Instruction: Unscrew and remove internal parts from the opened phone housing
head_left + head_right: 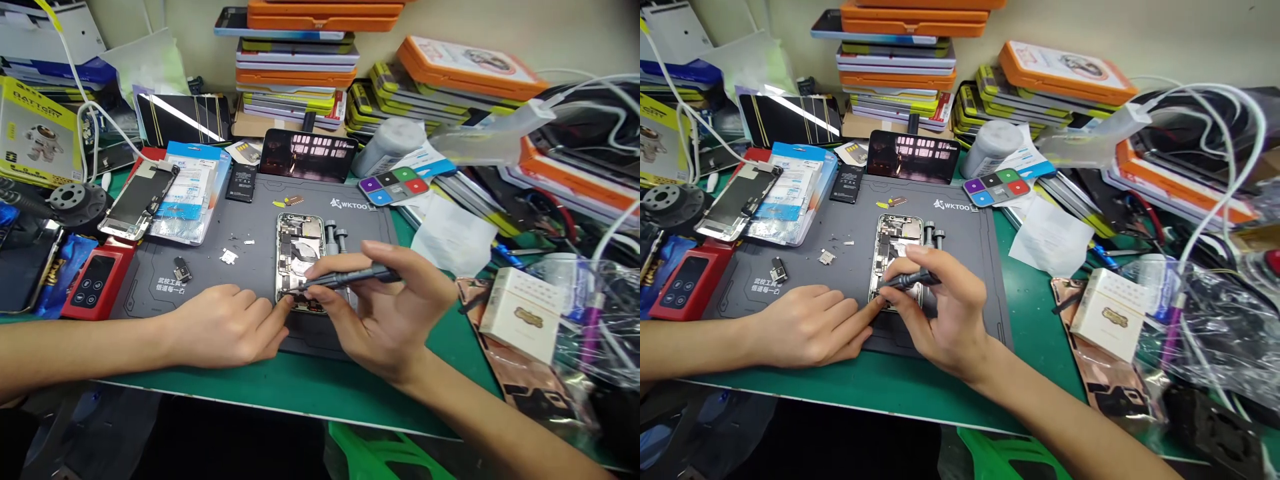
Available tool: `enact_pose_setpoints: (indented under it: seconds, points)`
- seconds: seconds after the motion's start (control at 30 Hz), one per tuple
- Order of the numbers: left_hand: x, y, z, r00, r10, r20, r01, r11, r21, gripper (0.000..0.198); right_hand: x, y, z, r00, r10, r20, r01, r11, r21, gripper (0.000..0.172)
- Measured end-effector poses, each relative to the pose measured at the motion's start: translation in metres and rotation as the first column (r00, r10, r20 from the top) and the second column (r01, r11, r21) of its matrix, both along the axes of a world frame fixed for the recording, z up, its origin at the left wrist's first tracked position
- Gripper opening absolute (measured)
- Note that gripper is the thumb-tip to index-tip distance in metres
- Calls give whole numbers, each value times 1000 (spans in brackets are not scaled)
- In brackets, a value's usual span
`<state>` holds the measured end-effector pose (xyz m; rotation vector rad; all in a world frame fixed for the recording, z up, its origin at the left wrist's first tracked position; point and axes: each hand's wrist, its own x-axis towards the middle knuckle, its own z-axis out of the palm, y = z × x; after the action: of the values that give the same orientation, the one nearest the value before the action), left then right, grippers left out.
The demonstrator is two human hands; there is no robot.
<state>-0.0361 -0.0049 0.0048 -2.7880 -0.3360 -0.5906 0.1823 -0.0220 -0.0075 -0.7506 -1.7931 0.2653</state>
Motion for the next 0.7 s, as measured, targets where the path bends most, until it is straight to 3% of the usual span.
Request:
enact_pose_setpoints:
  seconds: [0.17,0.7]
  points:
    - [0,0,-1,1000,3,12,-3,1000,-25,32,-5,3,-2,1000,27,-1,-27,993,-118,76]
    - [0,-1,-1,1000,-3,9,4,999,-34,33,-3,1,-5,998,46,39,-39,986,-164,77]
